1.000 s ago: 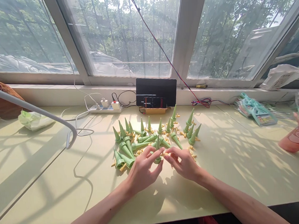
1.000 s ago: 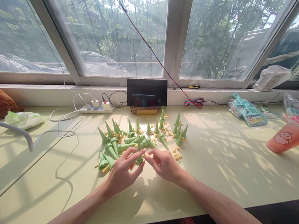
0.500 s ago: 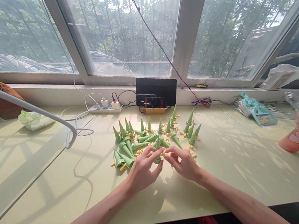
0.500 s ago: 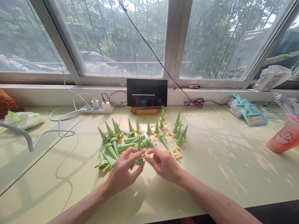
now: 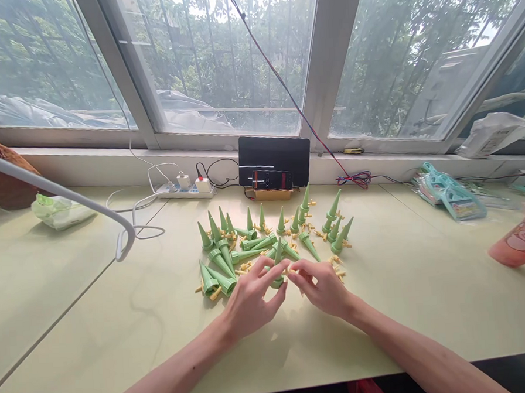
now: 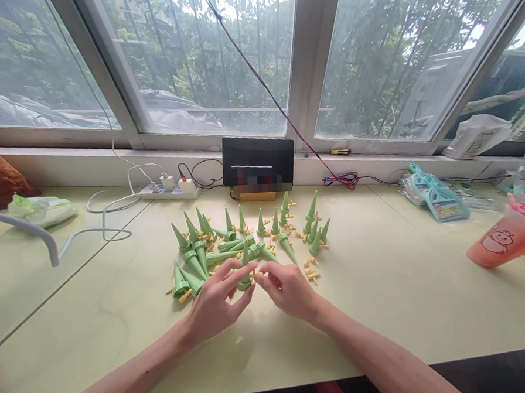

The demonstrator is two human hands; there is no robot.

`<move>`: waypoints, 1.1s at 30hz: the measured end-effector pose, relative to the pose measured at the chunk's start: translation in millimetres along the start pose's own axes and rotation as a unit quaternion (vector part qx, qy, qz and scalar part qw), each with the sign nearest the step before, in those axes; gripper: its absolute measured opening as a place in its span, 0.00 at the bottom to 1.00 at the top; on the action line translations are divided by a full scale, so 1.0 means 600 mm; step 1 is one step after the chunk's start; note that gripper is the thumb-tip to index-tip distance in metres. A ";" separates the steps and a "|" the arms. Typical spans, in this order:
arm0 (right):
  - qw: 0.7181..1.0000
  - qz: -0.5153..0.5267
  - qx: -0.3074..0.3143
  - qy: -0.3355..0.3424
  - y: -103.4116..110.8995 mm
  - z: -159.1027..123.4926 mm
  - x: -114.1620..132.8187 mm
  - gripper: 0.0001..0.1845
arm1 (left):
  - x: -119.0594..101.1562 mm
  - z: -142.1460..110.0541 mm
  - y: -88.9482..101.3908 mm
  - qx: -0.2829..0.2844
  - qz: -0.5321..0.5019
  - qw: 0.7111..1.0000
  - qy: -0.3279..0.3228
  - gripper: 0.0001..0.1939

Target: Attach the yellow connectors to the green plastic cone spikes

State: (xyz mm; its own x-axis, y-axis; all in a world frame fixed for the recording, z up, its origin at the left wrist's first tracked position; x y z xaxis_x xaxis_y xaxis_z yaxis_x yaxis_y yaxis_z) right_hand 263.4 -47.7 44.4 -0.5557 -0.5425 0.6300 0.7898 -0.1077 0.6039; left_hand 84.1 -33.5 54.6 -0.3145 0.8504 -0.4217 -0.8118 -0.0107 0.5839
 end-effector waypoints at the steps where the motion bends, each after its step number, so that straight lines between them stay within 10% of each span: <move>1: 1.000 0.006 0.003 -0.001 -0.001 0.000 0.000 0.10 | 0.000 0.000 0.000 -0.001 -0.001 1.000 -0.001 0.21; 33: 1.000 0.024 0.013 -0.002 -0.002 -0.002 -0.004 0.09 | 0.002 -0.001 -0.003 0.009 -0.007 1.000 0.007 0.22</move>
Point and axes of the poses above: each hand's wrist, its own z-axis towards the middle knuckle, its own y-axis out of the back of the hand, x = y × z, the point moved 3 cm from there along z, towards the middle knuckle, and after that the axes turned 6 degrees about -z, right-handed, at the moved point
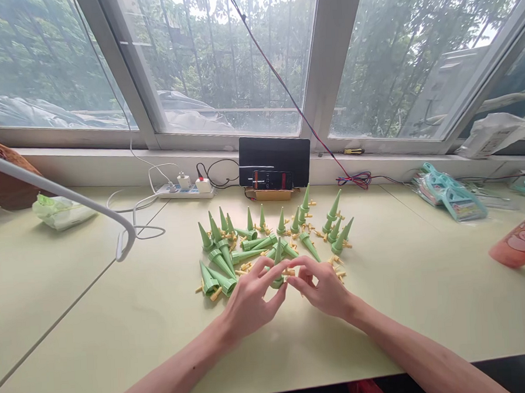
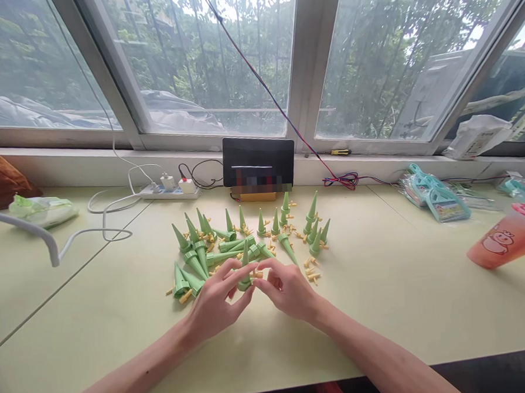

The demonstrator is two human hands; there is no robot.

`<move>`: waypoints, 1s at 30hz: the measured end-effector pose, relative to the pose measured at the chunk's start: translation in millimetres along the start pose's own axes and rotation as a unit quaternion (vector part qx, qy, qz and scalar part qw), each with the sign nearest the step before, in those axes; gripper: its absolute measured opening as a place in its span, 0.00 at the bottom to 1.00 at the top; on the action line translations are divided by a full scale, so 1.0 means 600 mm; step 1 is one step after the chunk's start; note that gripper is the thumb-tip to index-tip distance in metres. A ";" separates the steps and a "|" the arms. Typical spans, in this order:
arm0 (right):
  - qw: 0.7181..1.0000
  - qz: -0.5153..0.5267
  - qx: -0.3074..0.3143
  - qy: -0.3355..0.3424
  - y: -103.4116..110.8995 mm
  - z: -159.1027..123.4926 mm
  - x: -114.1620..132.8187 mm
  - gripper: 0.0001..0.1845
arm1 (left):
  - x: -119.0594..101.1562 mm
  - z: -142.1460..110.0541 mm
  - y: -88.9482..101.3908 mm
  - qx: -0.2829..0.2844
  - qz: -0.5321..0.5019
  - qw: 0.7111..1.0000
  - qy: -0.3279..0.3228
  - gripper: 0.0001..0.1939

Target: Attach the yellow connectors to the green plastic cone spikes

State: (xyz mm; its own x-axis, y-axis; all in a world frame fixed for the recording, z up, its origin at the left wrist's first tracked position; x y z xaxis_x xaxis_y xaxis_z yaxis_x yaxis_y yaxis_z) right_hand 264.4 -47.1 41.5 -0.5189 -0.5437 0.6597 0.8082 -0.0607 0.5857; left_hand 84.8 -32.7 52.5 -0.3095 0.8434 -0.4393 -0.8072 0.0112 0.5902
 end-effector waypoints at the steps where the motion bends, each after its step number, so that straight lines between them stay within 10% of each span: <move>1: 1.000 0.002 0.001 0.003 0.000 -0.001 0.000 0.08 | 0.000 0.000 0.000 0.000 0.000 1.000 0.000 0.22; 30: 1.000 -0.027 -0.004 0.003 0.001 0.001 0.001 0.13 | 0.001 -0.003 -0.002 0.006 0.006 1.000 0.000 0.22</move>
Point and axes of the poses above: each hand's wrist, its own z-axis towards the middle knuckle, its own y-axis out of the back of the hand, x = y × z, the point moved 3 cm from there along z, towards the middle knuckle, and after that the axes turned 6 degrees about -z, right-handed, at the moved point
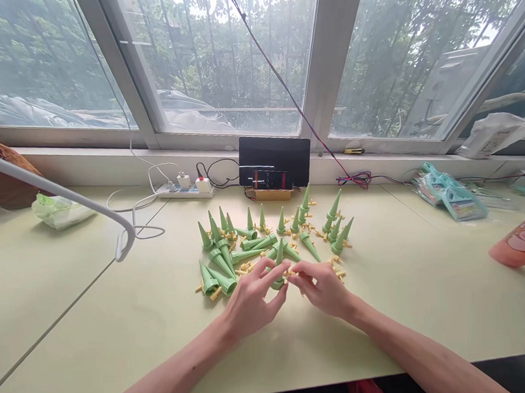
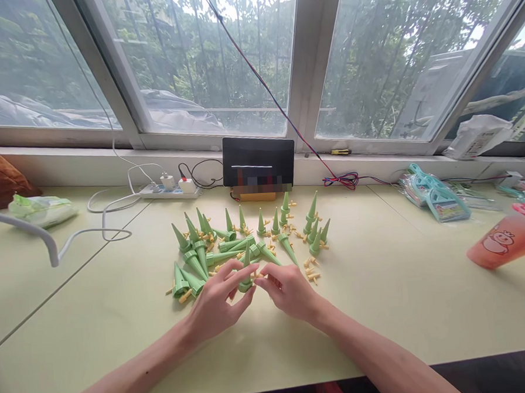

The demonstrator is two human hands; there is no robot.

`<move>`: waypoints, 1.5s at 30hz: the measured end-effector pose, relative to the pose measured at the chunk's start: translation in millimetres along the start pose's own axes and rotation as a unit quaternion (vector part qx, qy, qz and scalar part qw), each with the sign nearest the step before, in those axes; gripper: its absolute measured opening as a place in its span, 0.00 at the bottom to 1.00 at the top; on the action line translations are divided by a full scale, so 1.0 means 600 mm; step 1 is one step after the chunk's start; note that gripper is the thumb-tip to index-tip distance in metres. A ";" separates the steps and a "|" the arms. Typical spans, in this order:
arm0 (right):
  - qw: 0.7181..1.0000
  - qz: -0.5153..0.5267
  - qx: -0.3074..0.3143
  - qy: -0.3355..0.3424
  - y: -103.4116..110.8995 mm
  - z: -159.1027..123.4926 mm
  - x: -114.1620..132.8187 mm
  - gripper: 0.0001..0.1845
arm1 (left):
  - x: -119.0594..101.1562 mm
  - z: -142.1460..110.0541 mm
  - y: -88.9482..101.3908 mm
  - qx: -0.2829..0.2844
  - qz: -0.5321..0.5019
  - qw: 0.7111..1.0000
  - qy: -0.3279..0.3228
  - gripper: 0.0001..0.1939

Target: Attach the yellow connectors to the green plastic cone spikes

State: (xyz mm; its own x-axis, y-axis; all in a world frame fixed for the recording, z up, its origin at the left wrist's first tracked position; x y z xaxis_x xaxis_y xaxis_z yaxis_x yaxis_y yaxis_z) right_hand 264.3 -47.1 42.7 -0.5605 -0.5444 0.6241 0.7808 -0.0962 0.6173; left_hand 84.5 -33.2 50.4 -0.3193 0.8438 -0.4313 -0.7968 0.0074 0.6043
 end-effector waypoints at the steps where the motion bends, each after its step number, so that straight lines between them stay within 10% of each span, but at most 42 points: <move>1: 1.000 -0.002 0.001 -0.001 0.000 0.000 0.000 0.14 | 0.000 0.001 0.000 0.000 0.000 1.000 0.000 0.22; 45: 1.000 0.011 0.001 -0.014 -0.002 -0.002 -0.006 0.12 | 0.003 0.003 -0.001 0.014 -0.007 1.000 0.024 0.20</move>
Point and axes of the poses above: each hand's wrist, its own z-axis towards the middle knuckle, its own y-axis out of the back of the hand, x = y × z, the point moved 3 cm from there along z, towards the middle knuckle, and after that the axes turned 6 degrees about -z, right-handed, at the moved point
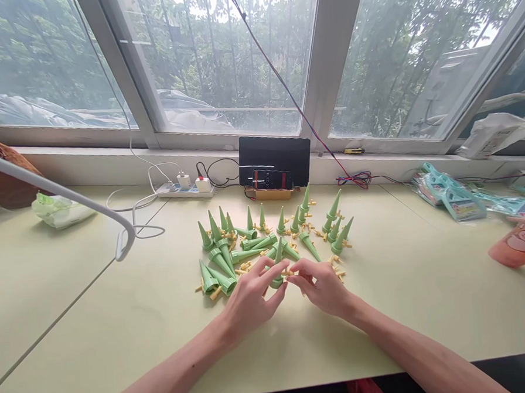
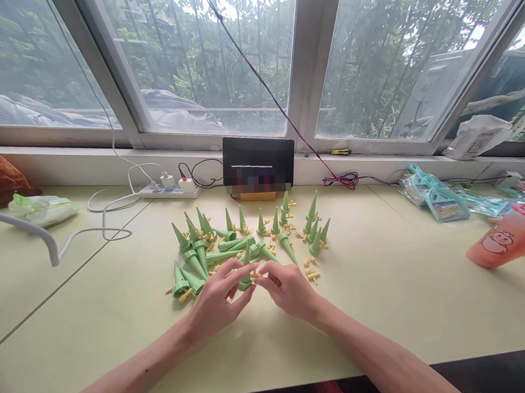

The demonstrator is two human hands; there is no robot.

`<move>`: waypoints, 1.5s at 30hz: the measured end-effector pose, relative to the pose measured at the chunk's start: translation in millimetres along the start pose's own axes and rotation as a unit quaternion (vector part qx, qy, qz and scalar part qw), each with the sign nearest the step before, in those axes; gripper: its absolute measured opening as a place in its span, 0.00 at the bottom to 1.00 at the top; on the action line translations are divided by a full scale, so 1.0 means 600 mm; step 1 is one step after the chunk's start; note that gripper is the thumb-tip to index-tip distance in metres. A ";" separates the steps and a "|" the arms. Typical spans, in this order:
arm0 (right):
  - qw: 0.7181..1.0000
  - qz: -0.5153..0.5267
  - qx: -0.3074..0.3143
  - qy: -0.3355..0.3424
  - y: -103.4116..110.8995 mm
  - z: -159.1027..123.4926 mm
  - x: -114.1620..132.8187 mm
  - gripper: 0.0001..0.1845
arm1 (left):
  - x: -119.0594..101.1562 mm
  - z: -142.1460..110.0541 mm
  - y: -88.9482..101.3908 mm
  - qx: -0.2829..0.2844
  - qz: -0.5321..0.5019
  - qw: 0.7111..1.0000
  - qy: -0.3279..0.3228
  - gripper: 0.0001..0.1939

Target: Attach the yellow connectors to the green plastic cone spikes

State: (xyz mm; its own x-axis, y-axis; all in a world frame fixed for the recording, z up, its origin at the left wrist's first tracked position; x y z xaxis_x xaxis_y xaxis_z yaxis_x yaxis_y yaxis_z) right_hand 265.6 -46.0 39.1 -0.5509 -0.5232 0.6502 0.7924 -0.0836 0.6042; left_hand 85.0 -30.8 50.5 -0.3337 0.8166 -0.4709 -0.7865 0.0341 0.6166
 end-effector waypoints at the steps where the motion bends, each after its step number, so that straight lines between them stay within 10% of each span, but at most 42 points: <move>1: 1.000 -0.001 0.000 0.001 0.000 0.000 0.000 0.12 | 0.000 0.000 0.000 0.001 -0.001 1.000 0.000 0.20; 45: 1.000 -0.007 -0.016 -0.011 0.000 0.002 -0.005 0.08 | 0.009 -0.005 -0.006 0.030 -0.008 0.999 0.036 0.17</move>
State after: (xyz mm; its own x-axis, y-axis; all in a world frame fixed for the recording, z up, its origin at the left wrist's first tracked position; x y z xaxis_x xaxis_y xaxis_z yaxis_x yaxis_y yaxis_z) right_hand 267.1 -43.7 37.9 -0.5669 -0.5036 0.6519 0.7925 -0.1174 0.5984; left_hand 84.4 -28.4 43.6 -0.3604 0.7717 -0.5241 -0.7600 0.0828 0.6446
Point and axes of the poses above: each hand's wrist, its own z-axis towards the middle knuckle, its own y-axis out of the back of the hand, x = y × z, the point moved 3 cm from there along z, towards the middle knuckle, and after that the axes turned 6 degrees about -z, right-handed, at the moved point
